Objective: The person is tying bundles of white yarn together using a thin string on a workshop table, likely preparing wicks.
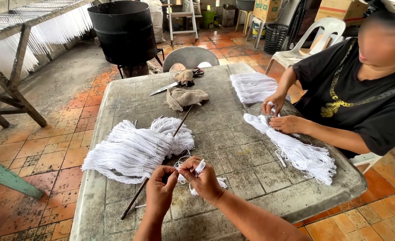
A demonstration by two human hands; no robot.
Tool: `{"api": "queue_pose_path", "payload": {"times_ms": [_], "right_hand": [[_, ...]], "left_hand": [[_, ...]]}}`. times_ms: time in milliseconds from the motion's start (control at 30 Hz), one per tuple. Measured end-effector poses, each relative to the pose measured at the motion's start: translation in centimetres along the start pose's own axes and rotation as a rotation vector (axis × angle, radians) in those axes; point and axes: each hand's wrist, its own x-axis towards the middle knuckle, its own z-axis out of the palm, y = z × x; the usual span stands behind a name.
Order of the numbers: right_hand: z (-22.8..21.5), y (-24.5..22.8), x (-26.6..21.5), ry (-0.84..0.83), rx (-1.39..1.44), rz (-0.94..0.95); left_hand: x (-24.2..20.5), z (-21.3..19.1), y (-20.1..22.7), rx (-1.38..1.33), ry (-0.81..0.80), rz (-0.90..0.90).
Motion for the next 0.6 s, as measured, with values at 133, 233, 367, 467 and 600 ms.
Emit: {"api": "queue_pose_path", "payload": {"times_ms": [133, 233, 367, 467, 600], "right_hand": [[-0.1, 0.7, -0.1, -0.058, 0.164, 0.138], [-0.1, 1.5, 0.0, -0.092, 0.545, 0.306], [-0.7, 0.9, 0.4, -0.108, 0.961, 0.490], [-1.2, -0.3, 0.7, -0.151, 1.073, 0.517], [-1.4, -1.6, 1.0, -0.278, 0.884, 0.415]], "left_hand": [[-0.1, 0.1, -0.2, -0.071, -0.022, -0.081], [0.0, 0.2, -0.1, -0.150, -0.012, -0.123], [0.1, 0.3, -0.2, -0.381, -0.062, -0.138], [0.0, 0.1, 0.0, -0.455, -0.132, -0.284], [0.2, -0.2, -1.0, -0.480, -0.148, -0.225]]}}
